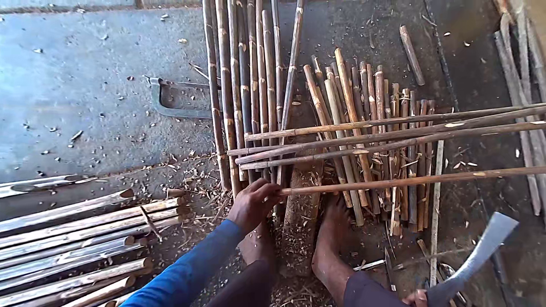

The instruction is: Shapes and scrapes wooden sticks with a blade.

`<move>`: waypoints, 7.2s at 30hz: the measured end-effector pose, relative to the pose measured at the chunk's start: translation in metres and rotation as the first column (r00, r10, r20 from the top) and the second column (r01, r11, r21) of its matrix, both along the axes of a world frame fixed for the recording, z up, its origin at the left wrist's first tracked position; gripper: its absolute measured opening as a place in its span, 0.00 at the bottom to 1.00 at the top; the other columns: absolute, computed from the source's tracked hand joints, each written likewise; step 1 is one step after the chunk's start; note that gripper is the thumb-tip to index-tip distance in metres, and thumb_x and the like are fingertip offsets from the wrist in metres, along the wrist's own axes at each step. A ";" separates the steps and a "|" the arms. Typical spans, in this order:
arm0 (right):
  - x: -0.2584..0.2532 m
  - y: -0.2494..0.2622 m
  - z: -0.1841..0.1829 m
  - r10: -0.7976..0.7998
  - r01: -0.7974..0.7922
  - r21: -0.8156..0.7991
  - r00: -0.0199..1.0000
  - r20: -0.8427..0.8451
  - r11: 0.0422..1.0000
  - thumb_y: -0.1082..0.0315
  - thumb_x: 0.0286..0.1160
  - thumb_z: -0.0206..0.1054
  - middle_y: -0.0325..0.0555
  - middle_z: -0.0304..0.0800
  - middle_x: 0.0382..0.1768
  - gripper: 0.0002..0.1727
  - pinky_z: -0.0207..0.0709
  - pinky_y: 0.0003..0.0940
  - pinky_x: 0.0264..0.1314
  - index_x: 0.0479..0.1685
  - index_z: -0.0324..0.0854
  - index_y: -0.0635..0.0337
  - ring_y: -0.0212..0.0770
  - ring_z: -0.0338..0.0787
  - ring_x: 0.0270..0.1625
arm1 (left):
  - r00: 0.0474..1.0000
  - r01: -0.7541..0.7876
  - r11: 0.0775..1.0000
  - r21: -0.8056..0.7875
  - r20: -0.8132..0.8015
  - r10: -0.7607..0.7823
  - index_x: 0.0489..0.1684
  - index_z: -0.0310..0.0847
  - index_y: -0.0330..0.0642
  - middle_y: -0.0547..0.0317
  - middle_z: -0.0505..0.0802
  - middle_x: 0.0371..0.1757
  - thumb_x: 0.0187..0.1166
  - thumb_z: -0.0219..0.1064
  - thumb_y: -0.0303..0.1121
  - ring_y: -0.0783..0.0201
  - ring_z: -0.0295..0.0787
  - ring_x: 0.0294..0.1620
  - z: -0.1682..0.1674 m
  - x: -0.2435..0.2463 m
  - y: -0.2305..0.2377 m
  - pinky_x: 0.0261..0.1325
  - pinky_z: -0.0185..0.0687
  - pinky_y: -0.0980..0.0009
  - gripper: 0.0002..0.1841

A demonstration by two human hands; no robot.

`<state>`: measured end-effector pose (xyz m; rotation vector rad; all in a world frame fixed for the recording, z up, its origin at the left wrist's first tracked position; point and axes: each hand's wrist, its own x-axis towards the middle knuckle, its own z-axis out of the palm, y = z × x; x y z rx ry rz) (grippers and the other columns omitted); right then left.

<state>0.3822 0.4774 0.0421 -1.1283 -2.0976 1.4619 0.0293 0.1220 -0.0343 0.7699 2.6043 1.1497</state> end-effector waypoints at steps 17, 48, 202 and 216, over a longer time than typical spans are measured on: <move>-0.200 -0.065 0.024 0.513 -0.501 -0.121 0.850 0.119 0.857 0.48 0.87 0.62 0.36 0.85 0.19 0.21 0.81 0.34 0.22 0.38 0.88 0.56 0.33 0.83 0.19 | 0.835 0.219 0.921 0.323 0.425 -0.348 0.35 0.93 0.58 0.75 0.89 0.20 0.58 0.82 0.65 0.77 0.80 0.16 0.071 0.009 0.098 0.20 0.80 0.75 0.23; -0.193 -0.070 0.012 0.299 -0.300 -0.014 0.943 0.143 0.954 0.47 0.87 0.59 0.39 0.82 0.22 0.20 0.82 0.42 0.24 0.47 0.85 0.54 0.37 0.82 0.20 | 0.562 0.122 0.952 0.280 0.771 -0.299 0.25 0.92 0.45 0.56 0.87 0.14 0.62 0.84 0.56 0.65 0.78 0.10 0.077 -0.015 0.132 0.15 0.77 0.69 0.21; -0.223 -0.053 0.032 -0.164 -0.027 -0.685 0.963 -0.212 0.728 0.54 0.85 0.67 0.39 0.68 0.15 0.16 0.74 0.29 0.11 0.56 0.83 0.57 0.32 0.71 0.10 | 0.568 0.153 0.848 0.506 0.658 -0.495 0.82 0.76 0.57 0.62 0.95 0.48 0.69 0.82 0.49 0.64 0.93 0.37 0.052 0.028 0.096 0.42 0.95 0.67 0.37; -0.240 -0.082 0.041 -0.121 -0.064 -0.668 0.966 -0.227 0.741 0.51 0.85 0.66 0.39 0.68 0.15 0.15 0.73 0.28 0.11 0.44 0.81 0.55 0.33 0.71 0.11 | 0.662 -0.004 0.869 0.495 0.653 -0.369 0.82 0.76 0.55 0.61 0.96 0.49 0.72 0.80 0.44 0.62 0.94 0.38 0.065 0.037 0.071 0.43 0.96 0.65 0.34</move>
